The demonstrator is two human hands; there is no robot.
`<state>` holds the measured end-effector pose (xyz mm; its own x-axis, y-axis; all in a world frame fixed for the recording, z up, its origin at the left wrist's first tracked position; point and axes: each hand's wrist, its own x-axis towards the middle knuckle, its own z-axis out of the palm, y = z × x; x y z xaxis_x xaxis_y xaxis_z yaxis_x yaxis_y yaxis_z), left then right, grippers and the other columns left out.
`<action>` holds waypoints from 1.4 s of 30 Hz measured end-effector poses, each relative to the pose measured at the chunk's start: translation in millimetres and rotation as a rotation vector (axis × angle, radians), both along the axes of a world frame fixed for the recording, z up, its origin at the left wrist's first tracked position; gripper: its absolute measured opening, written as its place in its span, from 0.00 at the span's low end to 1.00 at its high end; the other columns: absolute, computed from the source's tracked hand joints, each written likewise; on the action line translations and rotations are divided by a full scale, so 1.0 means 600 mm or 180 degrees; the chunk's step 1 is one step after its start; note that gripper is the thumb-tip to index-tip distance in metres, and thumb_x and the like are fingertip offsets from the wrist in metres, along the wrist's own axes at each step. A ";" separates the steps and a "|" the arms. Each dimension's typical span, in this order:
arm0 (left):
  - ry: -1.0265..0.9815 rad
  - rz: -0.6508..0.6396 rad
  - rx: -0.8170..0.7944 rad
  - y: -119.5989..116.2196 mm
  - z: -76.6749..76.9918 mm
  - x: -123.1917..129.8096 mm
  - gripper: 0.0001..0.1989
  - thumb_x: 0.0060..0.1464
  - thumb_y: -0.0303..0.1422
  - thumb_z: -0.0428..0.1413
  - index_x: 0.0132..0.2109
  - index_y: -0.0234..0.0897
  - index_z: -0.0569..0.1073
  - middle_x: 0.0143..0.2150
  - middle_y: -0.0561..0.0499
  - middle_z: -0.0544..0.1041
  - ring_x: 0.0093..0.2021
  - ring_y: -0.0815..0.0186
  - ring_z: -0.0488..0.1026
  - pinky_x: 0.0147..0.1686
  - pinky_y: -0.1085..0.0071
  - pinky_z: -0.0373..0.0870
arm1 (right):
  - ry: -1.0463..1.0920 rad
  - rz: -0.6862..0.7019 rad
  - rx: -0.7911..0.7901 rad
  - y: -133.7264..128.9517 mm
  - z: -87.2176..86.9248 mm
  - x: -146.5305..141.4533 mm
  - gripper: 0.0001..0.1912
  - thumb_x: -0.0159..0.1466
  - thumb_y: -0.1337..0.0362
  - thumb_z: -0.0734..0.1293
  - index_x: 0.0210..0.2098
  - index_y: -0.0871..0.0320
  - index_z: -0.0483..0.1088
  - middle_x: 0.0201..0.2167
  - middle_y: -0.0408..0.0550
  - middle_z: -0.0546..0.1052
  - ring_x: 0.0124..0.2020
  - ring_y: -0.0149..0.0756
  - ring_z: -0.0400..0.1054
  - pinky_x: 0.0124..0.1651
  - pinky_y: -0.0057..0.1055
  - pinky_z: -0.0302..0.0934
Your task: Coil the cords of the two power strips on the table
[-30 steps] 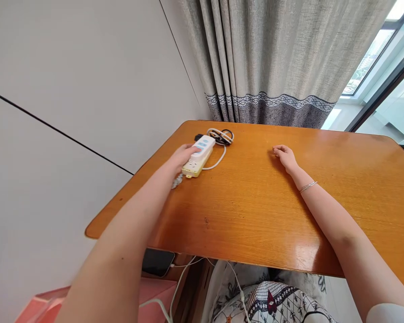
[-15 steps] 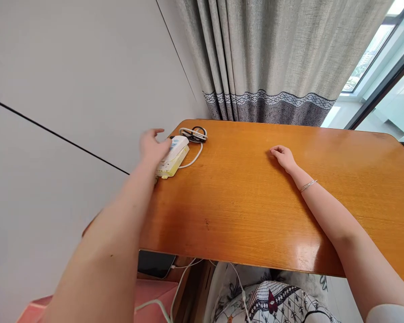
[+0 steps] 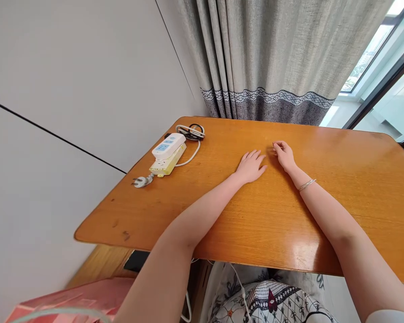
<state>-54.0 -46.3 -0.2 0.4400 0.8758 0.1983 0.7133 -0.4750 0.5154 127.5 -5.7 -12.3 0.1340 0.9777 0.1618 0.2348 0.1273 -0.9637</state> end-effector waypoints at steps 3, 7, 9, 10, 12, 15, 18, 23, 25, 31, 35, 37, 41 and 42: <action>0.0112 -0.0264 0.0014 -0.007 -0.004 -0.001 0.24 0.61 0.38 0.53 0.62 0.37 0.72 0.71 0.39 0.66 0.73 0.48 0.58 0.73 0.48 0.46 | -0.0229 0.0047 0.0043 0.000 0.000 -0.001 0.13 0.64 0.55 0.62 0.41 0.55 0.71 0.46 0.49 0.78 0.43 0.35 0.72 0.49 0.34 0.66; 0.0122 -0.0349 -0.0032 -0.008 0.002 -0.018 0.25 0.62 0.38 0.52 0.63 0.35 0.72 0.72 0.39 0.65 0.73 0.49 0.58 0.73 0.49 0.46 | -0.0637 0.0148 0.0075 -0.003 0.002 -0.003 0.08 0.63 0.59 0.65 0.38 0.55 0.73 0.42 0.48 0.80 0.43 0.38 0.72 0.54 0.39 0.64; 0.0090 -0.0371 -0.0070 -0.008 0.003 -0.021 0.25 0.61 0.38 0.53 0.63 0.34 0.72 0.72 0.38 0.64 0.74 0.49 0.58 0.73 0.50 0.46 | -0.0866 0.0235 0.0077 -0.007 0.004 -0.004 0.06 0.62 0.62 0.66 0.36 0.55 0.74 0.40 0.48 0.80 0.42 0.39 0.72 0.54 0.40 0.63; 0.0042 -0.0381 -0.0098 -0.007 0.003 -0.022 0.25 0.61 0.38 0.53 0.63 0.34 0.72 0.72 0.37 0.64 0.74 0.49 0.58 0.73 0.49 0.46 | -0.0977 0.0285 0.0082 -0.010 0.006 -0.004 0.05 0.62 0.63 0.66 0.36 0.55 0.74 0.40 0.49 0.80 0.42 0.40 0.72 0.53 0.40 0.63; -0.0068 -0.0395 -0.0151 -0.007 0.002 -0.022 0.25 0.60 0.38 0.54 0.62 0.36 0.72 0.72 0.38 0.65 0.74 0.49 0.57 0.73 0.48 0.46 | -0.1182 0.0381 0.0113 -0.016 0.008 -0.006 0.05 0.62 0.64 0.67 0.36 0.55 0.75 0.40 0.49 0.80 0.42 0.40 0.72 0.53 0.40 0.63; -0.0097 -0.0405 -0.0173 -0.006 0.001 -0.023 0.25 0.60 0.38 0.55 0.62 0.37 0.72 0.72 0.39 0.65 0.74 0.50 0.57 0.74 0.49 0.46 | -0.1429 0.0473 0.0180 -0.022 0.011 -0.007 0.05 0.62 0.64 0.67 0.36 0.54 0.76 0.41 0.50 0.80 0.44 0.41 0.71 0.54 0.40 0.62; -0.0043 -0.0415 -0.0161 -0.006 0.000 -0.024 0.26 0.60 0.38 0.55 0.63 0.37 0.72 0.72 0.39 0.64 0.74 0.51 0.57 0.74 0.49 0.46 | -0.1586 0.0514 0.0223 -0.023 0.011 -0.007 0.06 0.64 0.65 0.66 0.37 0.55 0.76 0.42 0.51 0.79 0.45 0.42 0.71 0.54 0.41 0.63; -0.0070 -0.0435 -0.0142 -0.004 -0.002 -0.024 0.26 0.60 0.39 0.55 0.63 0.36 0.72 0.72 0.39 0.64 0.74 0.50 0.57 0.74 0.49 0.46 | -0.1726 0.0555 0.0276 -0.022 0.010 -0.006 0.07 0.65 0.64 0.65 0.38 0.54 0.76 0.42 0.50 0.79 0.44 0.41 0.72 0.53 0.40 0.64; -0.0109 -0.0432 -0.0139 -0.003 -0.002 -0.024 0.26 0.60 0.39 0.55 0.63 0.36 0.72 0.72 0.38 0.65 0.74 0.50 0.58 0.73 0.49 0.47 | -0.1765 0.0574 0.0299 -0.023 0.010 -0.006 0.07 0.65 0.64 0.65 0.38 0.54 0.76 0.42 0.50 0.79 0.45 0.41 0.72 0.53 0.39 0.64; 0.0011 -0.0445 -0.0117 -0.003 -0.002 -0.024 0.26 0.61 0.39 0.54 0.63 0.34 0.71 0.71 0.36 0.65 0.74 0.50 0.58 0.73 0.51 0.47 | -0.1864 0.0630 0.0350 -0.025 0.013 -0.006 0.07 0.65 0.65 0.65 0.38 0.55 0.76 0.42 0.51 0.79 0.46 0.42 0.72 0.54 0.40 0.64; -0.0121 -0.0436 -0.0149 -0.002 -0.003 -0.023 0.26 0.60 0.39 0.54 0.63 0.35 0.72 0.71 0.37 0.65 0.74 0.50 0.58 0.73 0.50 0.47 | -0.1924 0.0643 0.0369 -0.026 0.012 -0.006 0.07 0.65 0.65 0.65 0.38 0.56 0.76 0.42 0.52 0.79 0.45 0.42 0.71 0.53 0.40 0.64; 0.0008 -0.0453 -0.0101 -0.003 -0.003 -0.023 0.26 0.61 0.39 0.54 0.64 0.35 0.71 0.72 0.38 0.65 0.74 0.50 0.57 0.73 0.50 0.47 | -0.1956 0.0650 0.0385 -0.026 0.012 -0.006 0.07 0.65 0.65 0.65 0.38 0.55 0.76 0.42 0.52 0.79 0.45 0.42 0.71 0.52 0.39 0.64; 0.0392 -0.0458 0.0041 -0.004 0.000 -0.023 0.27 0.64 0.40 0.51 0.66 0.34 0.69 0.73 0.39 0.63 0.74 0.51 0.57 0.73 0.50 0.49 | -0.2022 0.0687 0.0428 -0.027 0.013 -0.006 0.07 0.66 0.66 0.65 0.38 0.56 0.76 0.42 0.52 0.79 0.45 0.41 0.71 0.52 0.38 0.64; 0.0476 -0.0456 0.0069 -0.005 0.001 -0.022 0.27 0.65 0.40 0.50 0.66 0.34 0.68 0.73 0.39 0.62 0.74 0.51 0.57 0.73 0.50 0.49 | -0.2039 0.0695 0.0437 -0.027 0.013 -0.006 0.07 0.66 0.66 0.65 0.38 0.56 0.76 0.42 0.51 0.79 0.45 0.41 0.71 0.52 0.38 0.64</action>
<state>-67.4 -49.2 0.1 0.5856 0.7985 0.1396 0.7055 -0.5869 0.3973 124.1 -21.7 -4.6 -0.2270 0.9363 0.2678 0.7075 0.3475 -0.6153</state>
